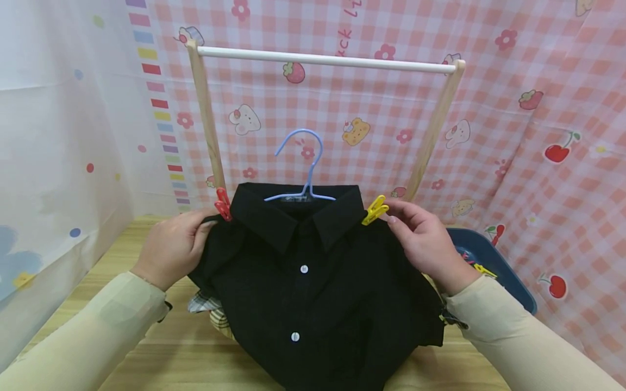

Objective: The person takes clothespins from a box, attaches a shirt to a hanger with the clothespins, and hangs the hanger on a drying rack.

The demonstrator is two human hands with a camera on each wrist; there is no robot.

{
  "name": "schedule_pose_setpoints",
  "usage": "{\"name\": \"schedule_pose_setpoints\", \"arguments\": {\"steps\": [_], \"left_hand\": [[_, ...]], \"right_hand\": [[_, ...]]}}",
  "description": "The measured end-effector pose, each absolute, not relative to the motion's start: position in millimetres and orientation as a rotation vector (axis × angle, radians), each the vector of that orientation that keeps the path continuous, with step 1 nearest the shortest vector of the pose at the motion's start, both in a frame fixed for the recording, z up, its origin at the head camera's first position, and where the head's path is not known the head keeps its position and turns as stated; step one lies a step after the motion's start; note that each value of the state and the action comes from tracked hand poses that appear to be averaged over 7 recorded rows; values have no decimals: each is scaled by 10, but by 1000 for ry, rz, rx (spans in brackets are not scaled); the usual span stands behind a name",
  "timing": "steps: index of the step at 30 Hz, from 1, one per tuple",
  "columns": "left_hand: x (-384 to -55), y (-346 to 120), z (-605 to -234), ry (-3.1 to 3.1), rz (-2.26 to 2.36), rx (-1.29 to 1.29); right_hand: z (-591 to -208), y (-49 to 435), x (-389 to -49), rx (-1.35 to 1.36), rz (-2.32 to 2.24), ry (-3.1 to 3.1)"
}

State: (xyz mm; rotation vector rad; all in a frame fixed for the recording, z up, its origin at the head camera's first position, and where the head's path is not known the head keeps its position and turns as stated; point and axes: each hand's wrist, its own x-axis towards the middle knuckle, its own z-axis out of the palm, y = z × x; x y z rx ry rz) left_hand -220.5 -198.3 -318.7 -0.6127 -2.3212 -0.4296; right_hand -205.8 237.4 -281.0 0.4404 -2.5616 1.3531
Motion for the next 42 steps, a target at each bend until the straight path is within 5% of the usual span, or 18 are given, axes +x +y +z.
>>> {"name": "schedule_pose_setpoints", "arguments": {"steps": [42], "left_hand": [[-2199, -1967, -3212, -2324, -425, -625]], "right_hand": [[-2939, 2403, -2137, 559, 877, -2815]]}}
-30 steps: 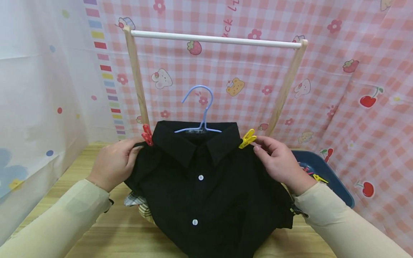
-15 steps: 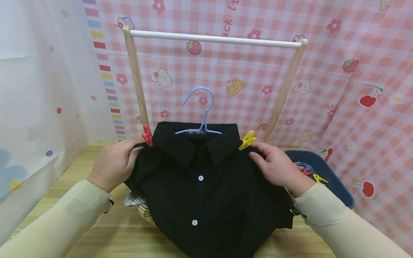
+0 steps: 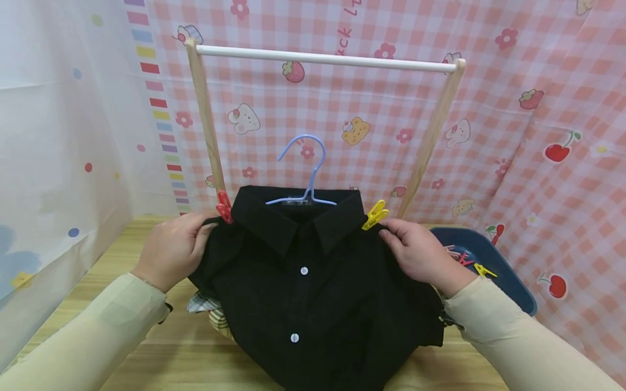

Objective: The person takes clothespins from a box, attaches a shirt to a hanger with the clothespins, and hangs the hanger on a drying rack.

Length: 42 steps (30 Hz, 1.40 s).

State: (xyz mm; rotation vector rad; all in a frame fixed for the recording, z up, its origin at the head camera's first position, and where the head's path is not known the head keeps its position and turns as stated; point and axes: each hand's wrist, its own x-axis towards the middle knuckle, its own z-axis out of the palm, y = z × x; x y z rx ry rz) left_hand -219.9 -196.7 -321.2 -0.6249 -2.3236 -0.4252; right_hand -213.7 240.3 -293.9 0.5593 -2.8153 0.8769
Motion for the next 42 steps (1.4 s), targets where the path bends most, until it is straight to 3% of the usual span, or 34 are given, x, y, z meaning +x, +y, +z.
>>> {"name": "schedule_pose_setpoints", "arguments": {"steps": [22, 42], "left_hand": [[-2219, -1959, -3221, -2358, -498, -631], [-2200, -2010, -3231, -2416, -583, -607]], "right_hand": [[-2993, 2483, -2115, 532, 867, -2708], [-3050, 2865, -2125, 371, 811, -2713]]}}
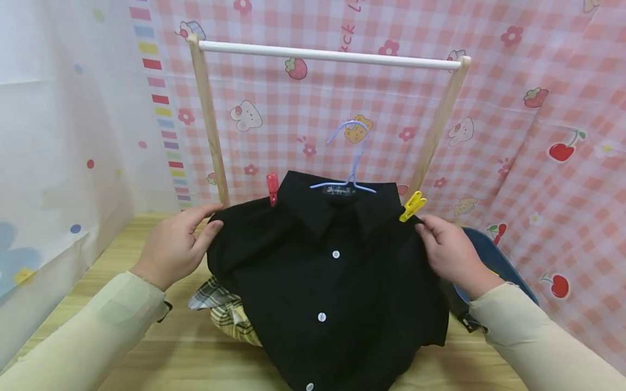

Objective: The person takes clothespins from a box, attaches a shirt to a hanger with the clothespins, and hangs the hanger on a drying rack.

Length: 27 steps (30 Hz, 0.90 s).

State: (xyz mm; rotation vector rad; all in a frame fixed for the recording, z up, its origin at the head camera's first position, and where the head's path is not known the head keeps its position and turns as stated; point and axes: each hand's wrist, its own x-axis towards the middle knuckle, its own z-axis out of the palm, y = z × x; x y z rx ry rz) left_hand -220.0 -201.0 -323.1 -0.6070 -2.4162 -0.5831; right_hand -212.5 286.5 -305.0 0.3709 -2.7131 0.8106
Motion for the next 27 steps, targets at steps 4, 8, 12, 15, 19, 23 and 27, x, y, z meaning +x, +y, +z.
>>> {"name": "schedule_pose_setpoints", "arguments": {"steps": [4, 8, 12, 15, 19, 23, 27], "left_hand": [[-2203, -2034, -3253, -2436, -602, -598], [-2202, -2052, -3259, -2473, -607, -582], [-2194, -2065, -3256, -2534, -616, -554], [-2194, -2072, -3258, -2583, -619, -540], [-2205, -2081, -3279, -2666, -607, -528], [-2218, -2073, -3306, -2769, -605, -509], [-2230, -2057, -3340, -2873, -620, -486]], "right_hand": [[-3060, 2952, -2127, 341, 789, -2693], [-3079, 3056, -2133, 310, 758, -2665], [-3107, 3169, -2149, 280, 708, -2636], [-3124, 3256, -2163, 258, 683, -2622], [-3142, 3361, -2185, 231, 656, -2595], [-3155, 3454, -2199, 194, 636, -2573], [-3161, 3536, -2203, 162, 627, -2575]]}}
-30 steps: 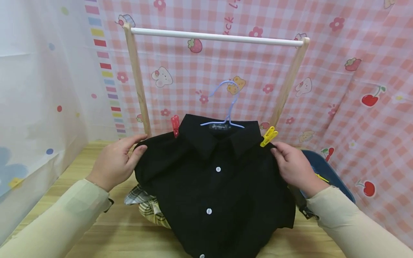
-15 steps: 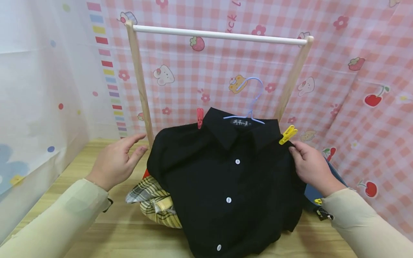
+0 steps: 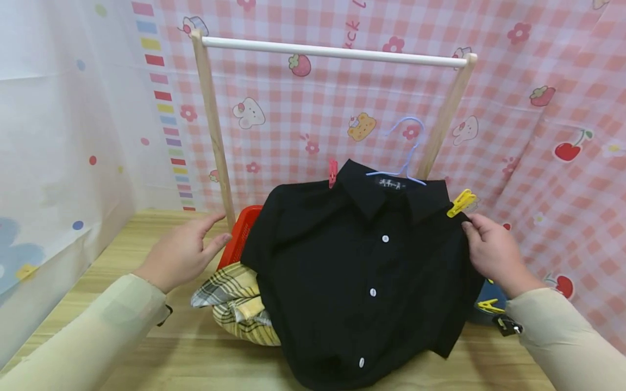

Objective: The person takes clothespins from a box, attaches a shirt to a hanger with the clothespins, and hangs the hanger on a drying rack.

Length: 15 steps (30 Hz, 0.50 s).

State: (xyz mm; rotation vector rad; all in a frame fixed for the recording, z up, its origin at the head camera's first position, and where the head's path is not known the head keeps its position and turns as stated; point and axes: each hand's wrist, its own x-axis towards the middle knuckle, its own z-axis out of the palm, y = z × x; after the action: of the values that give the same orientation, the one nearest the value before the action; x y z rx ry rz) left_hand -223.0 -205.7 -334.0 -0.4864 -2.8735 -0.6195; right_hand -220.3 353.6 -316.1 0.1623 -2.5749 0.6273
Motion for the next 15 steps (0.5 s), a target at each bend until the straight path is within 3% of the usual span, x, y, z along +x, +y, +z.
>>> {"name": "schedule_pose_setpoints", "arguments": {"steps": [15], "left_hand": [[-2313, -1979, -3478, -3034, -629, -507]], "right_hand": [[-3176, 3708, -2186, 116, 558, -2610]]}}
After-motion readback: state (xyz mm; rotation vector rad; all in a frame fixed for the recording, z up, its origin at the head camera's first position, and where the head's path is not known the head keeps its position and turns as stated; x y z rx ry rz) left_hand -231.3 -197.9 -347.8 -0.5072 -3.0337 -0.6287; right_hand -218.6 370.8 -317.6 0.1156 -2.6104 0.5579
